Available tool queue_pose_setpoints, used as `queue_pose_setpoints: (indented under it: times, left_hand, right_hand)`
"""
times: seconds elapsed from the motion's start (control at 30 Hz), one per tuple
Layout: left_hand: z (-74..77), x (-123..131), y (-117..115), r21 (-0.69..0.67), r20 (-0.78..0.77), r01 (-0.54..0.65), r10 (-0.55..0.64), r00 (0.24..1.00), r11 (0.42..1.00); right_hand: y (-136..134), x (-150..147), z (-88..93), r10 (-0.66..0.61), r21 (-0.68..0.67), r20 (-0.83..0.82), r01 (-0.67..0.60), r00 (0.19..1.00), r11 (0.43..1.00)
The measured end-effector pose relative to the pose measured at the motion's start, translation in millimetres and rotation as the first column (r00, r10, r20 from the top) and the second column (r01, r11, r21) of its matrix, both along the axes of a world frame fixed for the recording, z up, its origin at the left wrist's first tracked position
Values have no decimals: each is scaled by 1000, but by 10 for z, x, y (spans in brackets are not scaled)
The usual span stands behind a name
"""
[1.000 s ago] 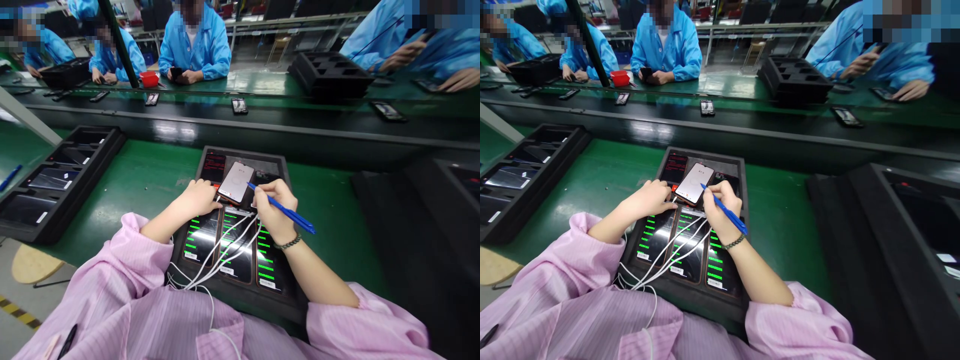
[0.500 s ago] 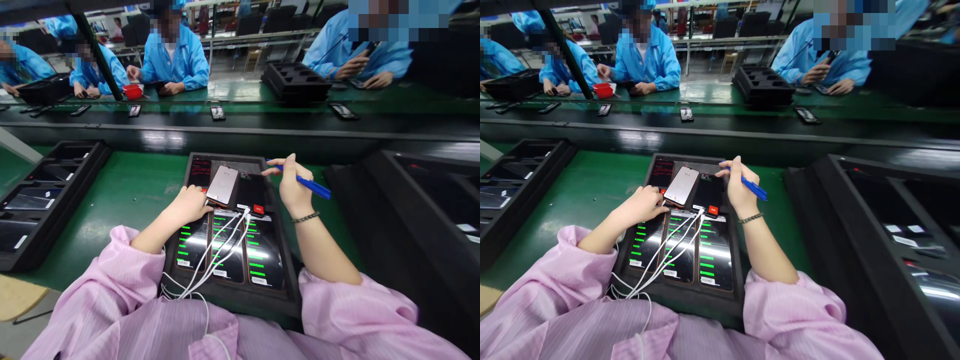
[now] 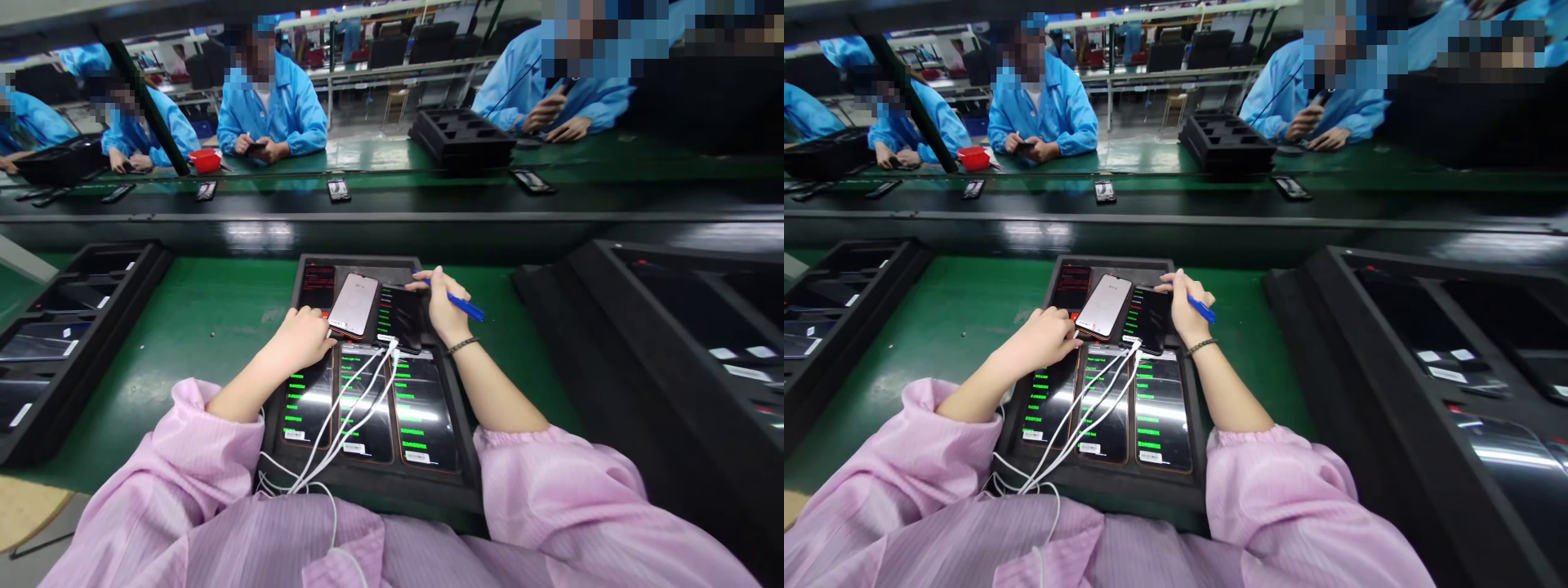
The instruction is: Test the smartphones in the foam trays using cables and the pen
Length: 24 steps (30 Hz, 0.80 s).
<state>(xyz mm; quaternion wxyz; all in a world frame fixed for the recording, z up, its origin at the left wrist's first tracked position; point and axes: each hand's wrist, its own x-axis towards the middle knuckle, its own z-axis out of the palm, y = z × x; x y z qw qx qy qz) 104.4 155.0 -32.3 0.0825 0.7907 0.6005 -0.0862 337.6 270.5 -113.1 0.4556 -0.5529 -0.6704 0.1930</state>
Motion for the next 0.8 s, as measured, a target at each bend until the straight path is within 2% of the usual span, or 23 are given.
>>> queue_pose_setpoints:
  times: [0.1,0.2,0.3,0.43,0.5,0.67,0.8]
  left_hand:
    - [37,31,-53,55,-16,-41,42,999,998]
    - [114,113,-155,78,20,-16,14,1000,997]
    - [156,218,-278,26,80,66,-68,994,997]
    - [95,326,-397,8,88,133,-133,987,991]
    - [53,364,-422,12,92,149,-150,984,989]
    - [15,425,-431,21,101,124,-126,987,992]
    - [-30,438,-437,95,139,96,-109,984,991]
  right_hand:
    - [-36,-38,22,-31,-13,73,32,997,999]
    - [-101,-53,32,10,-23,171,-6,985,1000]
    - [-197,0,18,98,12,224,-103,970,995]
    - [-303,98,-7,237,82,222,-260,946,962]
    - [-314,104,-13,224,96,216,-249,950,964]
    - [-279,36,-14,47,38,279,-60,959,997]
    - [-304,74,-3,187,46,264,-206,946,978]
